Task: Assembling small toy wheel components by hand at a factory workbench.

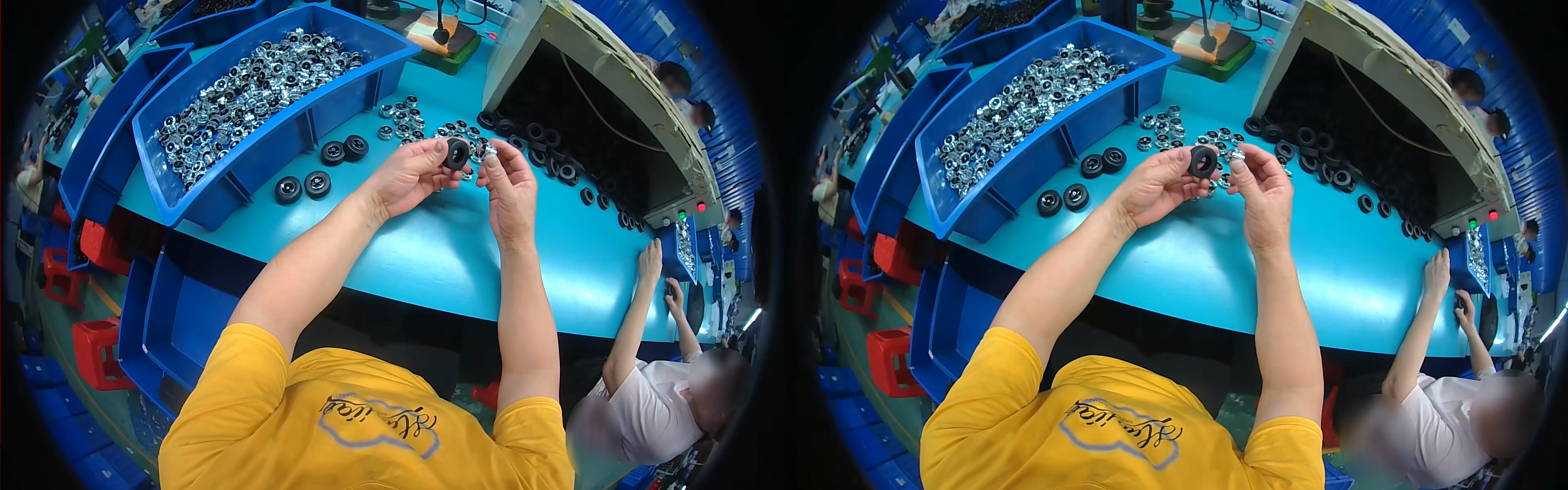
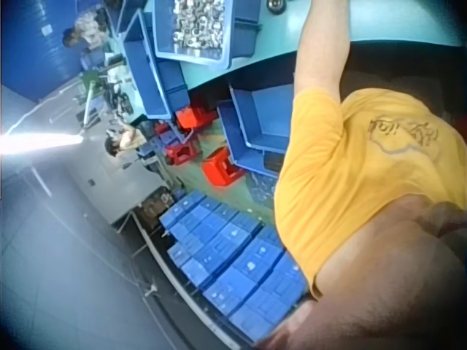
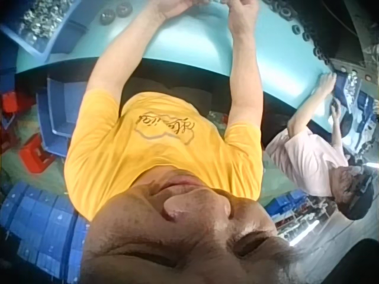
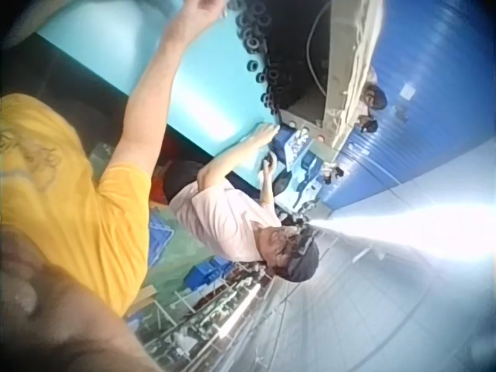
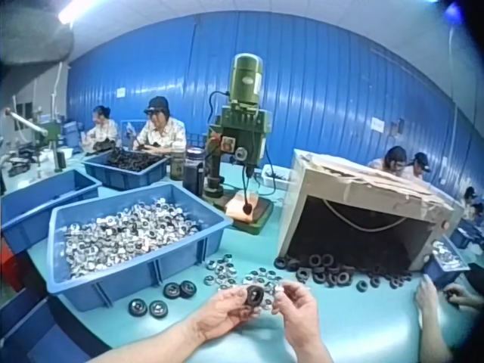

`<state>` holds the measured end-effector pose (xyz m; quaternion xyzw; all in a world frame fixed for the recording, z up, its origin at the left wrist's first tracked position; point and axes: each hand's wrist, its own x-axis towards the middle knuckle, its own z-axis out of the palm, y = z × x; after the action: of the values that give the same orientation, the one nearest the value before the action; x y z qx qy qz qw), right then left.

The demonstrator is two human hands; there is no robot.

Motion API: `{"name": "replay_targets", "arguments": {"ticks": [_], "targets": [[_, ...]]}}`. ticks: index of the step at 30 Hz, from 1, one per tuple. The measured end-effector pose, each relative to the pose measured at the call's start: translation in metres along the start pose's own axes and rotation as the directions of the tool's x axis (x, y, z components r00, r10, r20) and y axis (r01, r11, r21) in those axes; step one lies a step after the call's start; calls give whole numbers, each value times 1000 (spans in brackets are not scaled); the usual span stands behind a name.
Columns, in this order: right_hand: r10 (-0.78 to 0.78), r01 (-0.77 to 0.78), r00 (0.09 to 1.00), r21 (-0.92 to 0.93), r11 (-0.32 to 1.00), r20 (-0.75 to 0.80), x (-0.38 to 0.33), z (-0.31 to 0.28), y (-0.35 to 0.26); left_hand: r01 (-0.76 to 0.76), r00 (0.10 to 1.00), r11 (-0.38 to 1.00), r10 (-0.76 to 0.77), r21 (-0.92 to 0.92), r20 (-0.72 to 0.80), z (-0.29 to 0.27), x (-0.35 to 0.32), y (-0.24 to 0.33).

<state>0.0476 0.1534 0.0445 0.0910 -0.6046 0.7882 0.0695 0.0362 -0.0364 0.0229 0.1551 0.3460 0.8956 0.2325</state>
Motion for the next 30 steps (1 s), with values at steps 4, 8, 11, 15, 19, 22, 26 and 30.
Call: {"name": "replay_targets", "arguments": {"ticks": [4,8,11,15,19,22,26,30], "targets": [[7,-8,1000,5,1000,17,0,0,1,12,998,999,-15,-40,-56,6,-2,3],[9,-9,1000,1,1000,9,-1,1,2,20,997,990,-30,-138,-72,-2,1,-2],[17,-16,1000,-17,1000,16,-1,3,2,22,997,983,-35,-184,-71,-7,1,-4],[18,-16,999,-43,999,38,-2,5,0,9,994,984,-27,-176,-103,-4,2,-3],[30,-28,999,-60,998,41,-3,4,0,1,993,982,-23,-188,-112,-5,3,-5],[42,-39,998,-72,997,47,-2,4,0,3,990,985,-27,-171,-139,-2,1,-3],[40,-36,997,-79,996,58,-2,3,3,-8,991,984,-16,-181,-131,-4,2,-5],[38,-33,998,-104,994,52,-2,3,5,-13,990,983,-12,-181,-138,-7,2,-7]]}}
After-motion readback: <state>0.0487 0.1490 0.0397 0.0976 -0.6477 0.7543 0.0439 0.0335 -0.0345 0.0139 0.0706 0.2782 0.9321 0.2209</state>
